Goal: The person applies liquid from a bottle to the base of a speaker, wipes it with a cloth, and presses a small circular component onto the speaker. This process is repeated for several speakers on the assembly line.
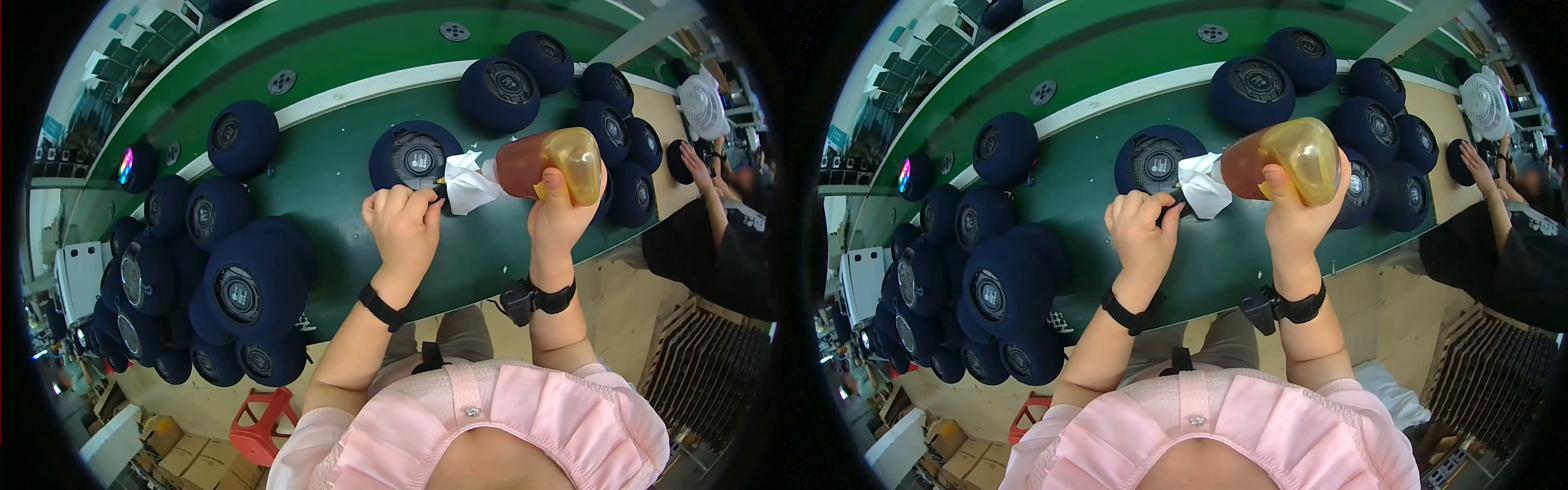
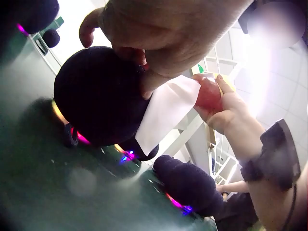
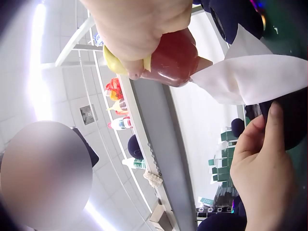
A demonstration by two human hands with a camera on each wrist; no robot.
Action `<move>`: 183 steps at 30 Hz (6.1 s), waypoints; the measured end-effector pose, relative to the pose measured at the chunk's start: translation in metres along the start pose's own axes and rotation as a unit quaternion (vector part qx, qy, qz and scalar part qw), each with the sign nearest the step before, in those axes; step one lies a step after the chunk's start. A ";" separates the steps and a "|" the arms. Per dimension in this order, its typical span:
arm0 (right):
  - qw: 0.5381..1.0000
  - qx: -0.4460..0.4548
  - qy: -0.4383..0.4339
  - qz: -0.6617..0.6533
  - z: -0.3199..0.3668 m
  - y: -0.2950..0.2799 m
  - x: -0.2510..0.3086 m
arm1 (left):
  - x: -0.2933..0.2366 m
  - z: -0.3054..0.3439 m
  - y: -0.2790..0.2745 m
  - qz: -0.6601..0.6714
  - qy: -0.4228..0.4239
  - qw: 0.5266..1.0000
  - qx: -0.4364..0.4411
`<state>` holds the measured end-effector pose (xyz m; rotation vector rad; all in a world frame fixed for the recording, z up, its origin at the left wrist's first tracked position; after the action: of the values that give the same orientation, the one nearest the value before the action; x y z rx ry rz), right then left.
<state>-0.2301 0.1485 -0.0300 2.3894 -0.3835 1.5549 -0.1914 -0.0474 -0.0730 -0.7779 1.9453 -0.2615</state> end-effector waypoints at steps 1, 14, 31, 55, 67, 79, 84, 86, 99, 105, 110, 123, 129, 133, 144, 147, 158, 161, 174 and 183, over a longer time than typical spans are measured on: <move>1.000 0.001 -0.007 0.017 0.001 0.000 0.001 | 0.000 0.000 0.000 0.000 -0.005 1.000 0.002; 0.998 0.005 -0.013 0.067 -0.002 0.005 0.012 | -0.006 -0.001 0.001 -0.016 -0.016 1.000 -0.005; 0.999 -0.033 0.027 -0.019 -0.019 -0.003 -0.004 | 0.001 -0.005 -0.002 0.014 -0.001 1.000 -0.004; 0.942 -0.064 0.207 -0.256 -0.044 -0.003 -0.021 | 0.026 -0.036 -0.024 -0.082 -0.169 0.982 -0.011; 0.946 -0.067 0.208 -0.239 -0.039 -0.015 -0.033 | 0.017 -0.042 -0.020 -0.069 -0.030 0.996 0.038; 0.984 -0.011 0.111 -0.143 -0.024 0.035 -0.037 | 0.021 -0.041 -0.016 -0.027 -0.044 0.998 0.026; 0.995 -0.013 0.085 -0.049 -0.021 0.035 -0.033 | 0.019 -0.040 -0.016 -0.034 -0.040 0.998 0.024; 0.998 -0.003 0.061 -0.034 -0.020 0.037 -0.025 | 0.018 -0.039 -0.015 -0.035 -0.032 0.999 0.021; 0.994 -0.010 0.083 -0.075 -0.025 0.021 -0.038 | 0.015 -0.040 -0.016 -0.020 -0.026 0.999 0.020; 0.927 -0.048 0.288 -0.236 -0.018 0.008 -0.059 | 0.009 -0.044 -0.017 -0.039 -0.048 0.997 0.047; 0.876 -0.113 0.355 -0.306 -0.019 -0.004 -0.048 | -0.005 -0.056 -0.018 -0.047 -0.050 0.995 0.073; 0.850 -0.161 0.378 -0.329 -0.017 -0.054 -0.022 | -0.015 -0.074 0.021 -0.029 0.155 0.971 0.179; 0.855 -0.136 0.374 -0.332 -0.013 -0.052 -0.039 | -0.010 -0.083 0.018 0.024 0.133 0.971 0.199; 0.902 -0.121 0.304 -0.280 -0.013 -0.046 -0.039 | 0.002 -0.087 0.018 0.065 0.007 0.979 0.196; 0.988 -0.053 0.081 -0.124 -0.033 -0.009 -0.019 | 0.019 -0.094 0.016 0.084 -0.152 0.968 0.181; 0.991 -0.067 0.080 -0.087 -0.032 -0.004 -0.031 | 0.021 -0.092 0.018 0.100 -0.161 0.963 0.190; 0.995 -0.096 0.013 0.014 -0.022 0.000 -0.008 | 0.022 -0.084 0.021 0.143 -0.149 0.964 0.165; 0.995 -0.096 0.007 0.024 -0.022 -0.001 0.000 | 0.021 -0.084 0.020 0.139 -0.158 0.963 0.169; 0.920 -0.137 0.274 -0.246 -0.022 -0.027 -0.043 | 0.022 -0.076 0.022 0.136 -0.191 0.961 0.149; 0.851 -0.198 0.386 -0.297 0.002 -0.054 -0.031 | 0.033 -0.035 0.037 0.575 -0.407 0.710 -0.006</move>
<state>-0.2212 0.2008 -0.0634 1.2329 0.1887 1.7233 -0.2467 -0.0440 -0.0981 0.4089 1.2165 0.7511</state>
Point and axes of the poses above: each hand's wrist, its own z-axis away from the middle knuckle, its own y-axis out of the palm, x = y × z, the point moved 5 cm from there along -z, towards the middle knuckle, and after that the axes turned 12 degrees about z, right-handed, at the moved point
